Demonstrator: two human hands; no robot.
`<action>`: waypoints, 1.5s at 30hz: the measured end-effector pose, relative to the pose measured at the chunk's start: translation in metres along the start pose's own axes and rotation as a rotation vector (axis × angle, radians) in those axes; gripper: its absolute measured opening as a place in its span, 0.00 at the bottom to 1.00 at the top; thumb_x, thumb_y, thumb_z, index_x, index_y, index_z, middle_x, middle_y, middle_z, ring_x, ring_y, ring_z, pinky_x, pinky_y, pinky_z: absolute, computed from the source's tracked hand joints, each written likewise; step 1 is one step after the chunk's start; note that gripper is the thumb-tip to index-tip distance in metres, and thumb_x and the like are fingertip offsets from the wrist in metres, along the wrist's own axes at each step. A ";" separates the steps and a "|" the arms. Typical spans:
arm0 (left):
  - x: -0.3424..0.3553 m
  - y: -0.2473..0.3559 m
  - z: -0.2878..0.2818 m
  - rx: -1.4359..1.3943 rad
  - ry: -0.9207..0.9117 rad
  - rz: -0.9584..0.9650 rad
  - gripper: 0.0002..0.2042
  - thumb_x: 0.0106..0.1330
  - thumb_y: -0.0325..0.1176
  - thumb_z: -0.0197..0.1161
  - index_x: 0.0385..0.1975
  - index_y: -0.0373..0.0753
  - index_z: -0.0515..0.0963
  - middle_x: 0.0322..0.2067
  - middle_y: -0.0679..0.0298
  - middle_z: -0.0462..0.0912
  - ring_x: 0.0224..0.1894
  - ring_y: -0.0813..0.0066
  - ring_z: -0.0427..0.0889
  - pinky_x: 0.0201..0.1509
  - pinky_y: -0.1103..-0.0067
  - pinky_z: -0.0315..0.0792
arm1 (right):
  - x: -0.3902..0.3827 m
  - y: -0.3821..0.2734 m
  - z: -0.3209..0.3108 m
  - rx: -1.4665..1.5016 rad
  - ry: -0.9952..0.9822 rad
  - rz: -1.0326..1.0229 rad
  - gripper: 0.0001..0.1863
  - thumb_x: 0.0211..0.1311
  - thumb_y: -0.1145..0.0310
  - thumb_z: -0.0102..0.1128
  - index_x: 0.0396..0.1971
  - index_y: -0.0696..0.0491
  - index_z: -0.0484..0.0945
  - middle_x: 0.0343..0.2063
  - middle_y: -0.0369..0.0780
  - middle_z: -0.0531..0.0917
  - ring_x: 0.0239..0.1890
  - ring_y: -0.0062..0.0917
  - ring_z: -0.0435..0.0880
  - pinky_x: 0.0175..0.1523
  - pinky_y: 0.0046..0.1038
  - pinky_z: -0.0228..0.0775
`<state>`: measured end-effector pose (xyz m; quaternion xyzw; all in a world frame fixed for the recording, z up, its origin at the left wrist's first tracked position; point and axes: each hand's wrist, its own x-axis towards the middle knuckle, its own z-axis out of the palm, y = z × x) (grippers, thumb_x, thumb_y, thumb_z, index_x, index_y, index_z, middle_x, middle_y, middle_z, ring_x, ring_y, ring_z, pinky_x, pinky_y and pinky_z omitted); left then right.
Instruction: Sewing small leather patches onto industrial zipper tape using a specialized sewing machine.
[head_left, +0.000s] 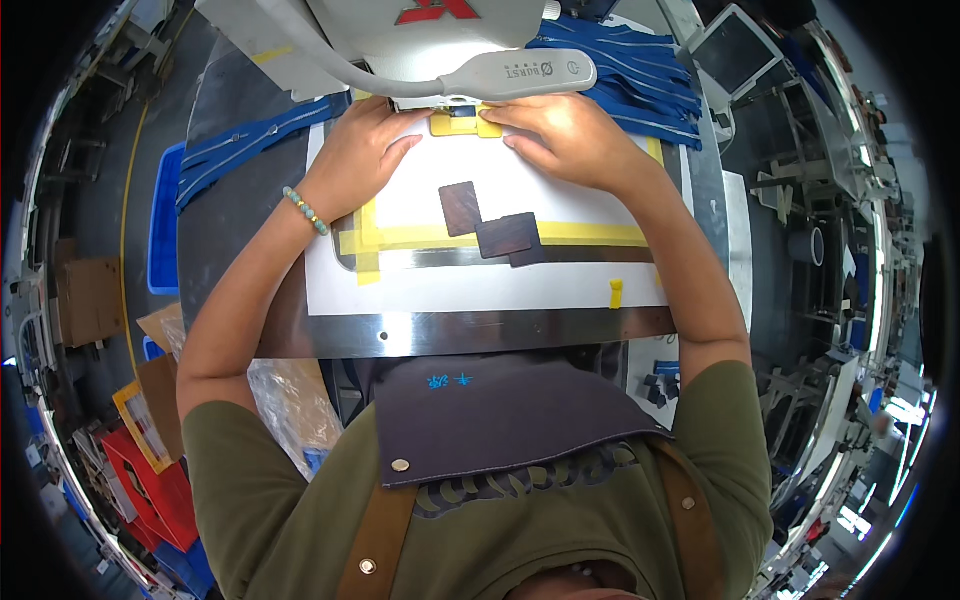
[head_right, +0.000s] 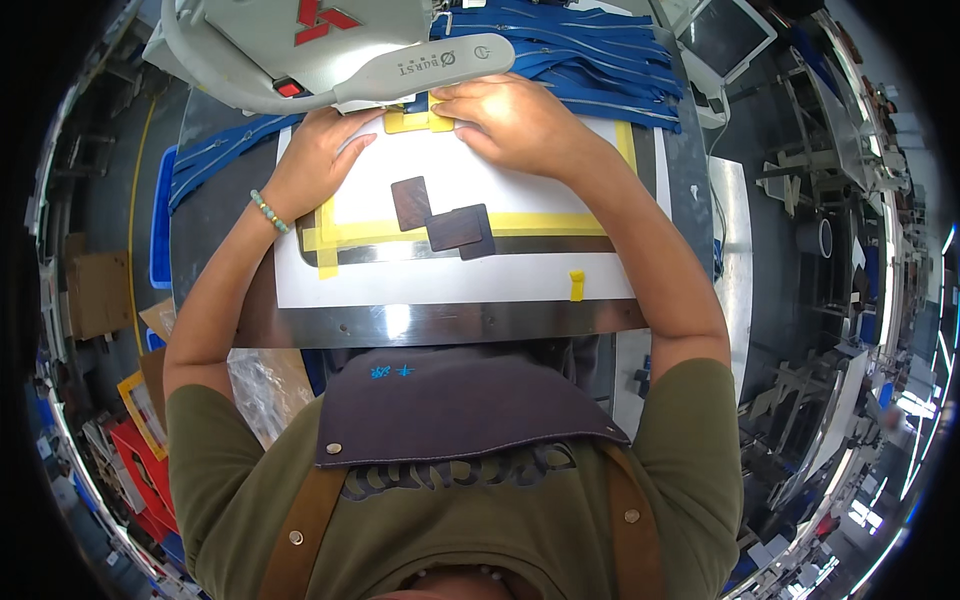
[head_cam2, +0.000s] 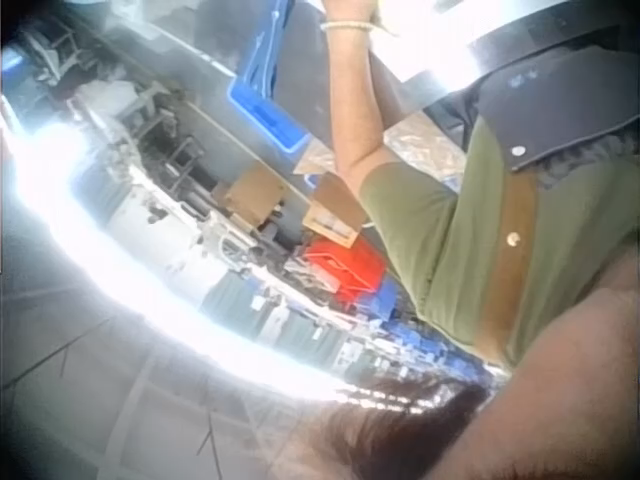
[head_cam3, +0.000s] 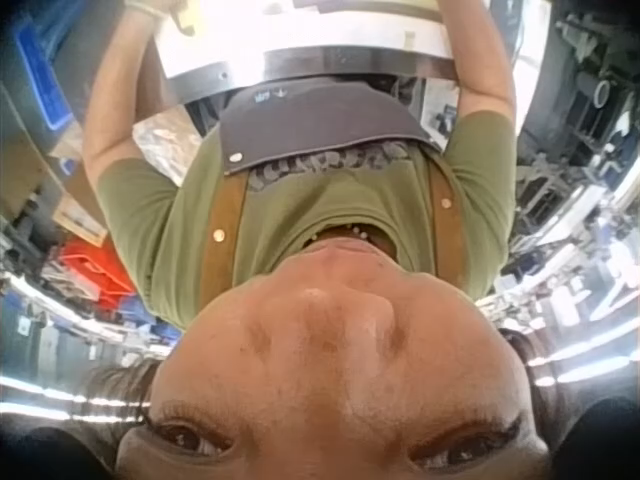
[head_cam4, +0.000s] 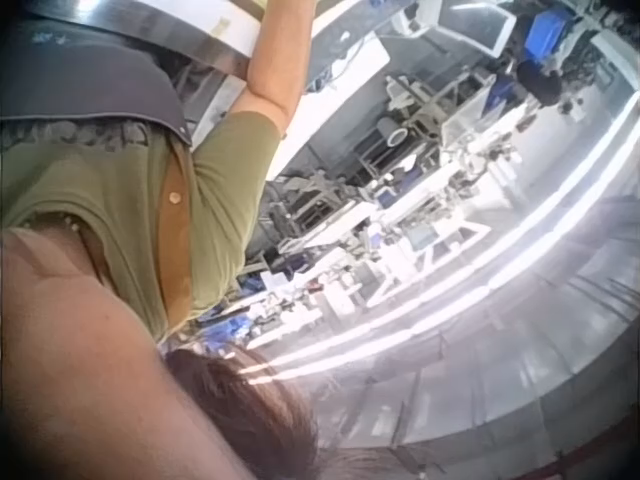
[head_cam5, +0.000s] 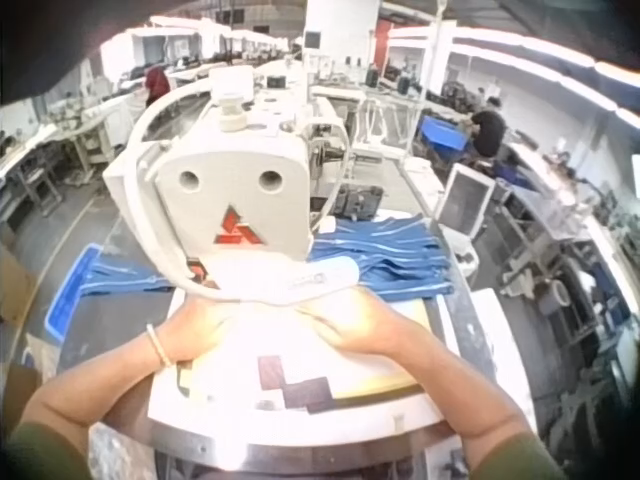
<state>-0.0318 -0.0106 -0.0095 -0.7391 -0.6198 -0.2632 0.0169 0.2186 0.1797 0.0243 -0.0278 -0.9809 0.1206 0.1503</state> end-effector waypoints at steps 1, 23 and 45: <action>0.000 0.001 -0.001 -0.017 -0.024 -0.018 0.19 0.76 0.33 0.64 0.64 0.39 0.81 0.53 0.48 0.85 0.55 0.50 0.81 0.64 0.62 0.73 | 0.001 -0.001 -0.002 -0.002 0.004 0.002 0.18 0.69 0.66 0.64 0.56 0.51 0.87 0.60 0.40 0.87 0.61 0.38 0.85 0.68 0.40 0.74; 0.000 0.066 -0.015 0.051 0.193 0.220 0.21 0.62 0.38 0.76 0.51 0.35 0.82 0.47 0.57 0.87 0.47 0.62 0.86 0.47 0.69 0.80 | -0.016 -0.092 -0.064 0.463 -0.267 0.010 0.12 0.72 0.62 0.65 0.36 0.53 0.74 0.23 0.45 0.77 0.27 0.45 0.78 0.36 0.41 0.69; -0.134 -0.218 -0.076 -0.882 1.101 -1.009 0.10 0.78 0.32 0.55 0.43 0.32 0.81 0.47 0.54 0.90 0.44 0.68 0.88 0.44 0.78 0.78 | -0.068 -0.060 -0.034 0.339 -0.337 0.118 0.19 0.71 0.63 0.65 0.57 0.55 0.84 0.39 0.43 0.89 0.42 0.40 0.87 0.49 0.38 0.78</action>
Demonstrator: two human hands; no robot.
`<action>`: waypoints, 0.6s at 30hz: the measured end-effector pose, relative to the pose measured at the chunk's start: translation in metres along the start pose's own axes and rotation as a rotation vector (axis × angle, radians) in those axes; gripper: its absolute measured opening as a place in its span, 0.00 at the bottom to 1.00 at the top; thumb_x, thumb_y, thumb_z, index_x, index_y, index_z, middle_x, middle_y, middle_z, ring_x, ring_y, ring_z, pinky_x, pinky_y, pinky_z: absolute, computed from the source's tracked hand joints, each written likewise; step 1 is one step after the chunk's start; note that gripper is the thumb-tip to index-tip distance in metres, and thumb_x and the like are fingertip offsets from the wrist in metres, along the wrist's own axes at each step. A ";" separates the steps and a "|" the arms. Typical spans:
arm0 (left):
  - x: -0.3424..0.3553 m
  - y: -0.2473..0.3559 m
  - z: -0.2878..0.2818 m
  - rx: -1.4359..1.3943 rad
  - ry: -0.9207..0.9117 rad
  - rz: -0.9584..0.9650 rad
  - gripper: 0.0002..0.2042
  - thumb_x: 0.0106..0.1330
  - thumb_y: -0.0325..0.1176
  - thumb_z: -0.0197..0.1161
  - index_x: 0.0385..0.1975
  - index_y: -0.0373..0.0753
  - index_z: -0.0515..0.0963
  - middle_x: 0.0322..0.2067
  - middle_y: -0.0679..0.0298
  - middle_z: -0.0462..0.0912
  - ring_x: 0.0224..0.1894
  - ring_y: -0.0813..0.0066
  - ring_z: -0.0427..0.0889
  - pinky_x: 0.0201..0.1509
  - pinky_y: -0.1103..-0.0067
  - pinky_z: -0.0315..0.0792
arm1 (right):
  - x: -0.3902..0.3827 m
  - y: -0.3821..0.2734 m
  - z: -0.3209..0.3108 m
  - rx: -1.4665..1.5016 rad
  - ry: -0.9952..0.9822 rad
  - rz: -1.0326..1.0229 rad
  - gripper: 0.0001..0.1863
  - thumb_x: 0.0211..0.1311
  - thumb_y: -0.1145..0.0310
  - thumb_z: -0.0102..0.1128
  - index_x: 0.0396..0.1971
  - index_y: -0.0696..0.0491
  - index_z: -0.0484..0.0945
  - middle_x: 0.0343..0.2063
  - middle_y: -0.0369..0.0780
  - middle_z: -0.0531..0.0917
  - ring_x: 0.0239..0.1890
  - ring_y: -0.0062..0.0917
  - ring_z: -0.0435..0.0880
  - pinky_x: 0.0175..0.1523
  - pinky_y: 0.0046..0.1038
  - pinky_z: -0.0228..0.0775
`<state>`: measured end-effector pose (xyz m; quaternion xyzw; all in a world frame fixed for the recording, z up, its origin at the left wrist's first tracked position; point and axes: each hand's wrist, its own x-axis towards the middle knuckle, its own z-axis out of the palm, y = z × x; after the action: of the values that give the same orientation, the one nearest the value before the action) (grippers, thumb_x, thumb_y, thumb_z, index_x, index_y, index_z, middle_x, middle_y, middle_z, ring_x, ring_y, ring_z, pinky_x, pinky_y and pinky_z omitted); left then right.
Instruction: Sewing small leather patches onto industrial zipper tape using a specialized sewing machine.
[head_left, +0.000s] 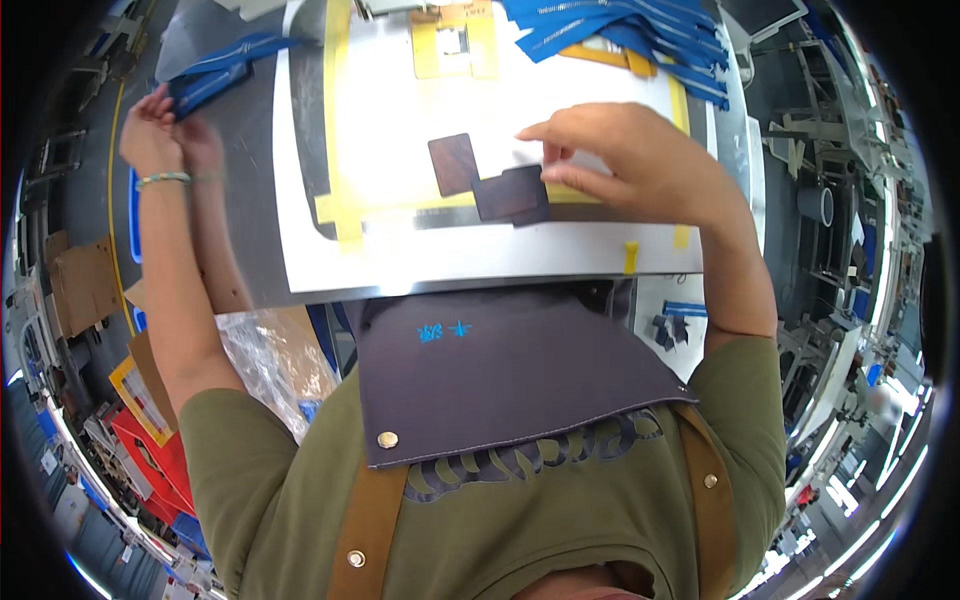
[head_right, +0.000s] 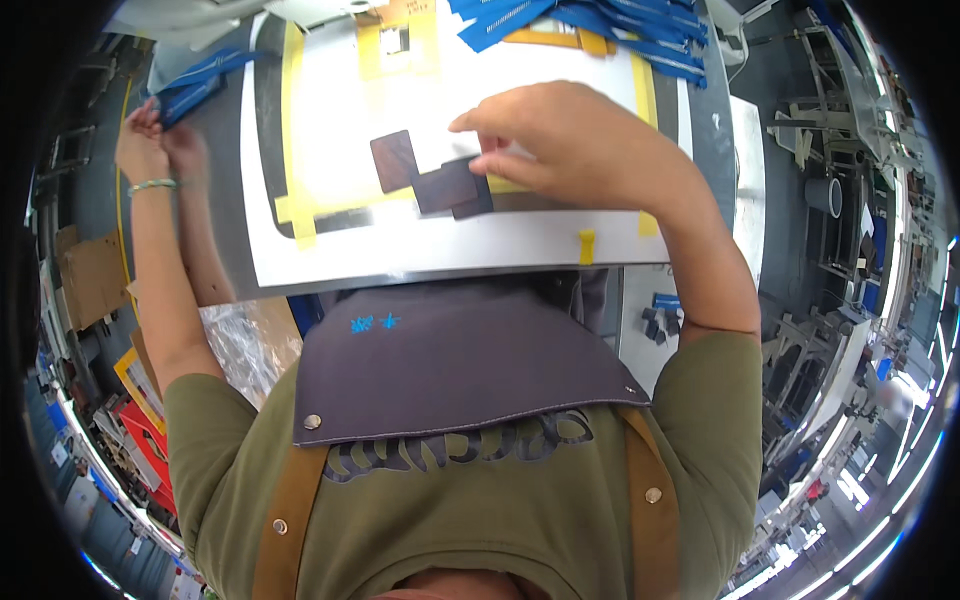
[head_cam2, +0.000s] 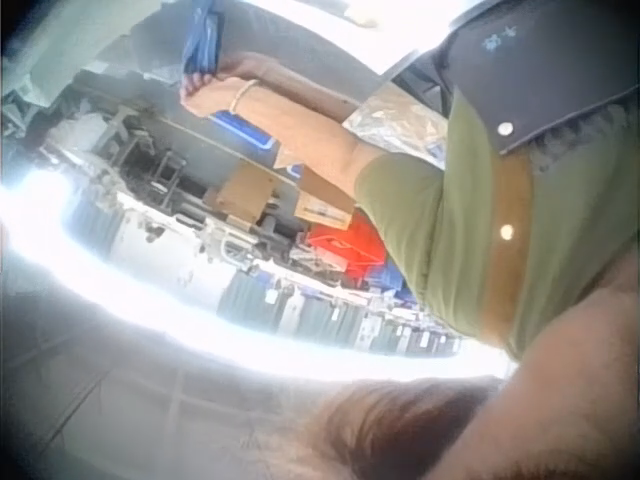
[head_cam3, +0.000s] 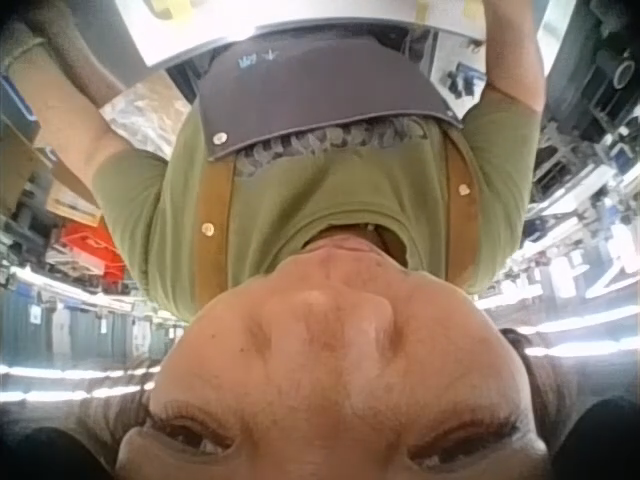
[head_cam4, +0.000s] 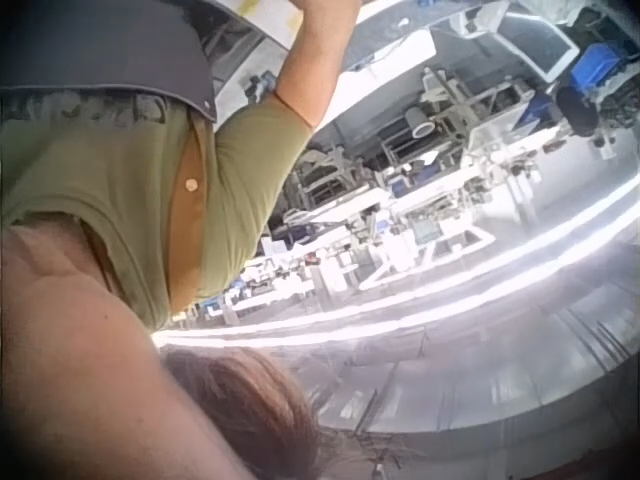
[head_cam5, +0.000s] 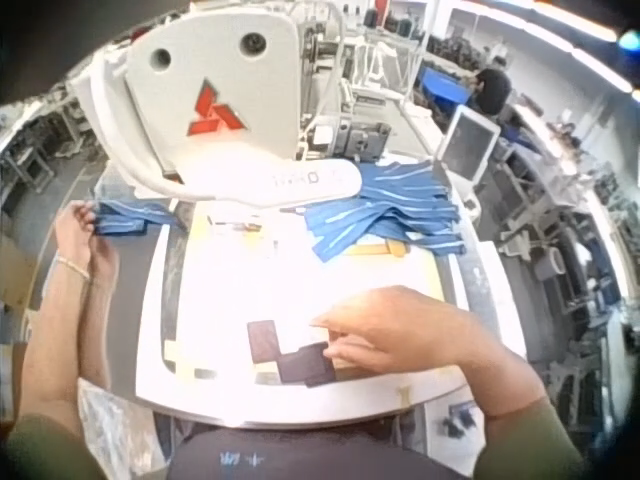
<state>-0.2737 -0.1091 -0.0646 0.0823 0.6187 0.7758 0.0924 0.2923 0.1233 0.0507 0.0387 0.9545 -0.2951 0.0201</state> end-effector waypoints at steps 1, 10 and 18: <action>0.008 -0.003 -0.007 0.017 0.033 0.007 0.10 0.78 0.31 0.54 0.44 0.32 0.81 0.48 0.54 0.90 0.45 0.68 0.88 0.44 0.78 0.78 | -0.002 0.005 0.005 -0.023 0.030 -0.008 0.19 0.71 0.63 0.65 0.57 0.55 0.84 0.39 0.43 0.88 0.42 0.39 0.87 0.49 0.38 0.78; -0.064 0.021 0.012 0.261 0.219 0.321 0.11 0.78 0.30 0.58 0.46 0.31 0.85 0.44 0.59 0.90 0.44 0.73 0.85 0.48 0.79 0.77 | 0.018 -0.014 0.034 -0.128 0.050 -0.062 0.18 0.58 0.64 0.78 0.44 0.54 0.82 0.43 0.39 0.83 0.50 0.36 0.84 0.51 0.37 0.78; -0.220 0.052 0.108 0.622 -0.898 1.036 0.06 0.74 0.24 0.63 0.45 0.36 0.86 0.44 0.60 0.90 0.41 0.74 0.86 0.45 0.82 0.79 | 0.032 -0.004 0.032 0.200 0.061 0.031 0.09 0.66 0.69 0.71 0.39 0.57 0.83 0.35 0.37 0.88 0.38 0.32 0.87 0.47 0.30 0.79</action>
<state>-0.0366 -0.0721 0.0070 0.6936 0.5942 0.4013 -0.0686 0.2601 0.1045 0.0245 0.0645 0.9196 -0.3874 -0.0084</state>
